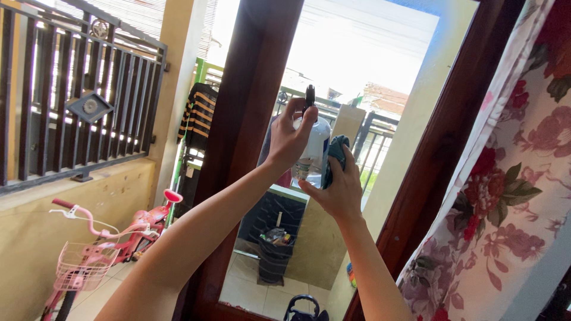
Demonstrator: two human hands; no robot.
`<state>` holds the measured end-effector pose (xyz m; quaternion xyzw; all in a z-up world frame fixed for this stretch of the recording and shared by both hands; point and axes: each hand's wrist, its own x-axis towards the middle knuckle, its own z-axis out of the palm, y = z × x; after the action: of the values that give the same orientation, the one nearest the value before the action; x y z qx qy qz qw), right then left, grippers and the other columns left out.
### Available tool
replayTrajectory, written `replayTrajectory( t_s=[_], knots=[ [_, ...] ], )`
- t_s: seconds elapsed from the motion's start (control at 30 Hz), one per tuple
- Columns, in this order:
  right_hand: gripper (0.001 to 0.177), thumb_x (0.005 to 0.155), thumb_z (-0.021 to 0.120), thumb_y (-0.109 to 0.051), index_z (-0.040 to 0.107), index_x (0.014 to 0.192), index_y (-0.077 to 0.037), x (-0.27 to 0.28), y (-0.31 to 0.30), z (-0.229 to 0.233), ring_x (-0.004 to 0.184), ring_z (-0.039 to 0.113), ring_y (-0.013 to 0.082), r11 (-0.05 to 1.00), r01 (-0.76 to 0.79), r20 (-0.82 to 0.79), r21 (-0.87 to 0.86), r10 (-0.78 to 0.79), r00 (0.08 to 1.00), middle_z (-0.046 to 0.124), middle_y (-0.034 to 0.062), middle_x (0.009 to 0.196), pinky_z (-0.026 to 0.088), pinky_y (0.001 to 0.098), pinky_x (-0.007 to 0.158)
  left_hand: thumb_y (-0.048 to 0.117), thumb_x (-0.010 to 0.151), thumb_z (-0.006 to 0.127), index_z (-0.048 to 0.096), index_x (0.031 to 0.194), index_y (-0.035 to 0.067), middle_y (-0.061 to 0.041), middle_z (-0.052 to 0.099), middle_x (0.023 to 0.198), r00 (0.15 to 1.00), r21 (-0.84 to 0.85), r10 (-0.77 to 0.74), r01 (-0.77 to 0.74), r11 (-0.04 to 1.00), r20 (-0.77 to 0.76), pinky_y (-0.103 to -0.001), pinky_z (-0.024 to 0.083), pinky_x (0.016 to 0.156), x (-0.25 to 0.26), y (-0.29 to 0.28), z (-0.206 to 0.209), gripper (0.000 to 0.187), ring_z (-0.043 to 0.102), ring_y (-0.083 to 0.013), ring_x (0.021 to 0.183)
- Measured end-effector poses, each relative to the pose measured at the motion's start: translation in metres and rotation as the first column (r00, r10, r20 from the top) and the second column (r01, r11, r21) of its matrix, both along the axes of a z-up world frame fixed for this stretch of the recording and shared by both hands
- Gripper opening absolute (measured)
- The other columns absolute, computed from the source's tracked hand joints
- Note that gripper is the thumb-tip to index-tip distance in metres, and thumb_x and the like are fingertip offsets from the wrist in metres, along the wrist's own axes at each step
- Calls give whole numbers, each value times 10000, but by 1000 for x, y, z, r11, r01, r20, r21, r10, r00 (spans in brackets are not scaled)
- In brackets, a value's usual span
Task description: The person cleans a glass door by spraying liquid from a bottle onto the surface and then wiping it with a cloth.
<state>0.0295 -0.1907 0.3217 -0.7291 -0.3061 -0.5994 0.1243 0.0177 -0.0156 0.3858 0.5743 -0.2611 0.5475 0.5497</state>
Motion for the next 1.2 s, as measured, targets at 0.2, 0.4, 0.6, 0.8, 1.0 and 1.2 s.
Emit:
replayTrajectory(
  t_s=[0.2,0.4,0.6,0.8,1.0,1.2],
  knots=[
    [909,656,808,-727,706,1193,-1,-6,-6,-21,1265,549,472,1000,-7,-70,-6,7,998,458,306,1468,488,530,1002,504,965,615,657,1157,38,-126,747,1078,999,-16,-40,40,999,18,-403,538,948,-7,-6,-25,506,697,-269,1160],
    [870,687,806,-718,702,1185,-12,-11,-21,-40,1298,538,479,999,-30,-77,23,32,997,457,316,1478,481,536,1032,488,964,622,638,1195,15,-136,741,1109,996,10,-94,94,995,4,-384,546,926,-14,-22,-34,526,690,-259,1170],
    [857,677,834,-660,679,1228,-23,-25,-34,-52,1324,506,487,998,-17,-132,68,26,991,442,315,1473,472,547,1026,503,968,623,637,1207,5,-150,751,1118,991,54,-136,136,989,-3,-383,552,939,-14,-43,-43,552,707,-259,1173],
    [819,691,849,-608,674,1232,-18,-30,-52,-70,1347,504,477,992,-22,-129,122,38,991,428,299,1495,477,536,1047,517,968,623,623,1289,21,-157,719,1214,984,131,-178,180,975,-28,-382,562,971,-7,-69,-52,591,672,-261,1223],
    [804,700,843,-599,662,1247,-39,-32,-70,-94,1329,528,459,983,-29,-186,182,63,981,419,289,1499,488,527,1043,519,935,624,639,1263,16,-166,722,1206,977,214,-198,211,954,-77,-404,582,913,-14,-96,-67,600,675,-275,1226],
    [818,710,850,-567,645,1312,-53,-41,-80,-116,1360,498,473,967,-45,-210,249,99,973,406,300,1520,472,532,1067,515,966,642,637,1258,30,-158,739,1176,981,309,-188,194,931,-49,-412,535,1033,-11,-117,-83,566,713,-287,1183]
  ],
)
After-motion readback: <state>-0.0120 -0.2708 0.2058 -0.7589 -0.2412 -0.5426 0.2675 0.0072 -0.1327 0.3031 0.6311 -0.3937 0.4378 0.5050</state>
